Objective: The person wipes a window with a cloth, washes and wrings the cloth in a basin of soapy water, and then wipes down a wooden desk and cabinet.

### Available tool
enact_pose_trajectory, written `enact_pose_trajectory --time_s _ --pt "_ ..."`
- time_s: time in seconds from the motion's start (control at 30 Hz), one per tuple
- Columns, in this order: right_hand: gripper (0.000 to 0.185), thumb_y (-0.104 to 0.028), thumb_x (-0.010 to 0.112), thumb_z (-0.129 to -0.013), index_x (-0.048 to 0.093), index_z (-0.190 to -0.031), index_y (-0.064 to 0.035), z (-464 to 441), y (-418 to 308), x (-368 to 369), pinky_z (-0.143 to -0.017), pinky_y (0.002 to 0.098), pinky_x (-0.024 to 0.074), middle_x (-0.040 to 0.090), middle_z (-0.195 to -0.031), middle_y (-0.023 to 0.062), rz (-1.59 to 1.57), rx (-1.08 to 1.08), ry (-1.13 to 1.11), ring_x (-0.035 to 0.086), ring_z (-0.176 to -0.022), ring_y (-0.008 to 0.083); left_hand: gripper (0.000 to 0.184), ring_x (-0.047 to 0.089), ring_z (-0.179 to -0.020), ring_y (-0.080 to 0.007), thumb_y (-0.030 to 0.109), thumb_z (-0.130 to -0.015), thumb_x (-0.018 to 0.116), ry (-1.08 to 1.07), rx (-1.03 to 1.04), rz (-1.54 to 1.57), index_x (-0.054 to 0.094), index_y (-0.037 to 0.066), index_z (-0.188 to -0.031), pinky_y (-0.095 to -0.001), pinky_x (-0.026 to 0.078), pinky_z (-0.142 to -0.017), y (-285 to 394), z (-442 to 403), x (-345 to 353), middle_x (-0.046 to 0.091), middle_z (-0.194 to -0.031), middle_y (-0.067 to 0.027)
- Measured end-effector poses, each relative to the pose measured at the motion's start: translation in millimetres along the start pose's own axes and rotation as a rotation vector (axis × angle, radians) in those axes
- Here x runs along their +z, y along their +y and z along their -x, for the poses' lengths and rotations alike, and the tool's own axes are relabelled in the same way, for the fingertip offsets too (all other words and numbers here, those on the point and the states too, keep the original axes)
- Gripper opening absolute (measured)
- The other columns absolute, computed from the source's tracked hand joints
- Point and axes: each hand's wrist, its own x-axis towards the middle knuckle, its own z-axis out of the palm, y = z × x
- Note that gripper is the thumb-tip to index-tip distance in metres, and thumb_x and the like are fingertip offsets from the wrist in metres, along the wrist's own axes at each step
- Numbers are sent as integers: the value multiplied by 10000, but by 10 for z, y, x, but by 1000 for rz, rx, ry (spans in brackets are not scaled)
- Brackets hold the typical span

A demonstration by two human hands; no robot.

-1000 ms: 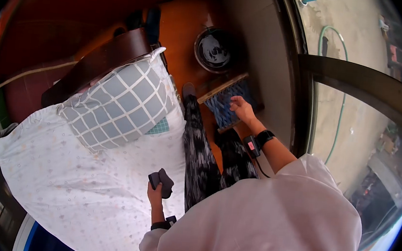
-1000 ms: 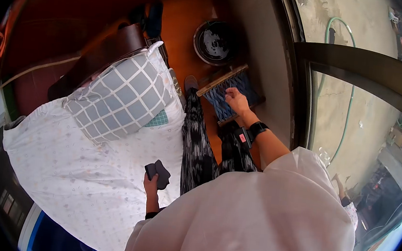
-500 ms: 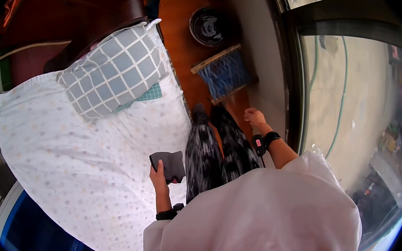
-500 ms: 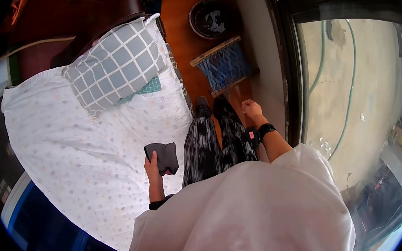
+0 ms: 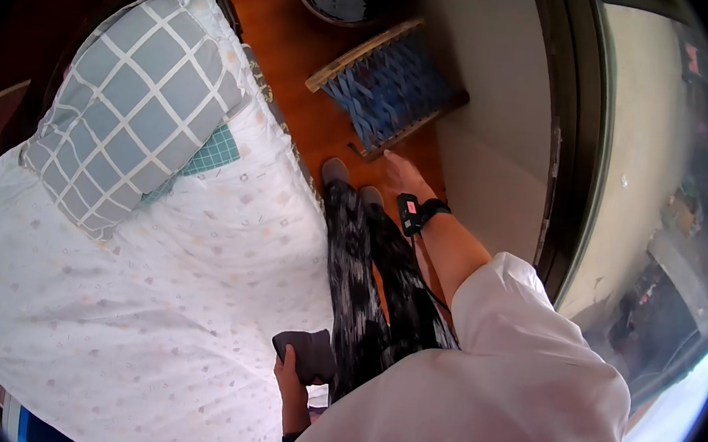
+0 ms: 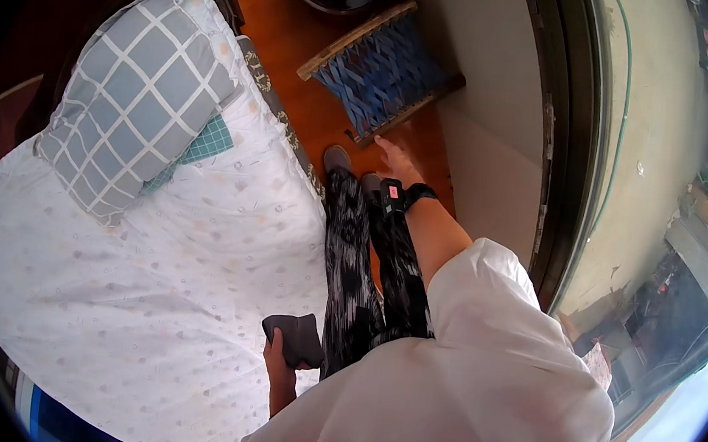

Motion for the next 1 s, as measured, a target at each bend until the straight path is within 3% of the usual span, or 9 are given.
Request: enact_pose_trajectory --time_s 0.1,0.2,0.3,0.47,0.6,0.7,0.83,0.97,1.0 --pt "512 -265 691 -802 443 -1208 -77 -404 66 270 -965 448 389 504 -1196 94 17 36 100 489 -1110 258 363 622 -848 -192 276 -895 579 27 -51 -15 551 -19 -1105 -299 510 -734 -281 -105 -165 624 -985 -104" --pt "438 -231 664 -828 444 -1175 -77 -701 149 322 -938 459 416 519 -1142 102 -335 -112 -42 529 -1046 266 355 624 -835 -190 276 -894 581 37 -66 -14 555 -12 -1101 -296 513 -723 -557 -177 -220 628 -971 -99" --pt "438 -194 638 -844 377 -1179 -89 -633 144 254 -766 442 497 534 -1076 120 -131 -247 -44 590 -905 275 352 624 -830 -190 277 -894 579 36 -58 -10 557 -9 -1098 -295 514 -720 -720 -153 -247 628 -964 -98" --pt "461 -175 633 -837 364 -1191 -52 -474 374 -276 -726 438 494 541 -1060 150 126 -253 78 599 -890 283 350 624 -823 -190 280 -896 574 12 -72 -25 558 -11 -1090 -294 513 -709 -858 -118 -375 627 -956 -97" --pt "593 -134 629 -828 303 -1299 19 -828 579 -1204 -640 391 517 519 -1128 193 810 -357 328 587 -930 290 337 637 -791 -190 299 -907 553 37 -1 -66 546 25 -1103 -307 525 -671 -977 -123 -460 631 -953 -91" --pt "515 -182 619 -807 426 -1212 70 -1158 736 -2043 -873 426 456 516 -1187 269 905 -491 356 528 -1087 371 336 635 -792 -188 294 -905 556 31 -15 -70 547 17 -1095 -303 523 -671 -1064 -121 -492 630 -951 -90" --pt "434 -167 595 -808 479 -1175 34 -840 695 -2408 -888 416 441 542 -1159 240 1118 -531 537 526 -1087 360 344 628 -812 -188 288 -900 561 13 -19 -93 550 2 -1091 -302 514 -688 -1100 -126 -434 630 -954 -92" --pt "416 -150 577 -812 480 -1193 -12 -334 766 -2133 -884 418 439 566 -1146 201 932 -429 647 540 -1065 362 345 621 -832 -192 268 -889 576 -9 -13 -150 551 -5 -1099 -307 505 -715 -939 -71 -290 628 -969 -101" --pt "410 -148 572 -820 475 -1198 -23 -419 947 -2062 -861 407 450 588 -1106 181 875 -674 620 563 -1028 345 341 617 -833 -189 255 -884 585 -24 38 -130 555 -8 -1099 -305 501 -721 -919 -94 -233 626 -974 -101"
